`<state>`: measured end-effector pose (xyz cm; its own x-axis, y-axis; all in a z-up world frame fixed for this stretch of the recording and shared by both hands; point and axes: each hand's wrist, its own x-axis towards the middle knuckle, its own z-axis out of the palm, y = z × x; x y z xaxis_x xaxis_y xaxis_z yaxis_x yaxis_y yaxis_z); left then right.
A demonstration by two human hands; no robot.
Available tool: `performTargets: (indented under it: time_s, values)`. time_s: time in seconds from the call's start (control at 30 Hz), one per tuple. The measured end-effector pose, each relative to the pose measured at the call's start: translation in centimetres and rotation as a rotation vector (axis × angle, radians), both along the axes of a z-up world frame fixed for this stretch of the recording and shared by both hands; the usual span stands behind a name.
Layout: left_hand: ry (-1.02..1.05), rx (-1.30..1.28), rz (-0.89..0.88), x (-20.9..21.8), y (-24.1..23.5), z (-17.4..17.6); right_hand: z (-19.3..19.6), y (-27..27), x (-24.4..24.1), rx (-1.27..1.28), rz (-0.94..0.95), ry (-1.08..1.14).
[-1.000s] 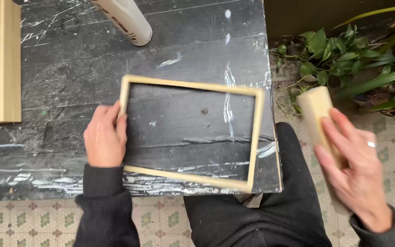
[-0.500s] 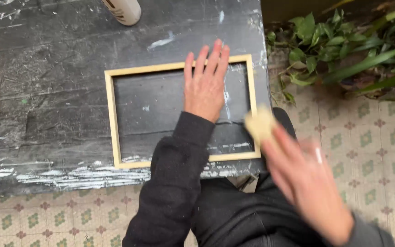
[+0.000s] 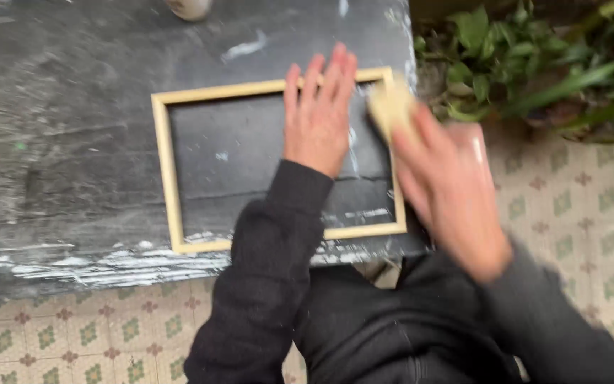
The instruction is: Sanding the edges and corners of a wooden picture frame using a handheld sanding block.
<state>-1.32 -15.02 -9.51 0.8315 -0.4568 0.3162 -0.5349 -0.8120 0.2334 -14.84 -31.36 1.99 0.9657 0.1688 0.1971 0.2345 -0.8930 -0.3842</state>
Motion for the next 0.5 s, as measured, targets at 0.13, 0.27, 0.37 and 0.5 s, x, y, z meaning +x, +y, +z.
performTargets:
  time_s: [0.13,0.27,0.37,0.5]
  values:
    - [0.024,0.018,-0.009,0.1,0.0,0.7,0.5,0.6,-1.7,0.038,-0.049,-0.002]
    - [-0.029,0.031,-0.007,1.0,0.6,-0.6,-0.1,0.2,-1.0,-0.006,0.010,0.031]
    - [0.026,0.014,-0.051,-0.2,-0.1,0.7,0.7,0.6,-0.4,-0.025,-0.046,0.043]
    - [0.069,0.058,-0.004,0.2,-0.1,-0.2,-0.1,0.2,-4.5,0.010,-0.011,0.037]
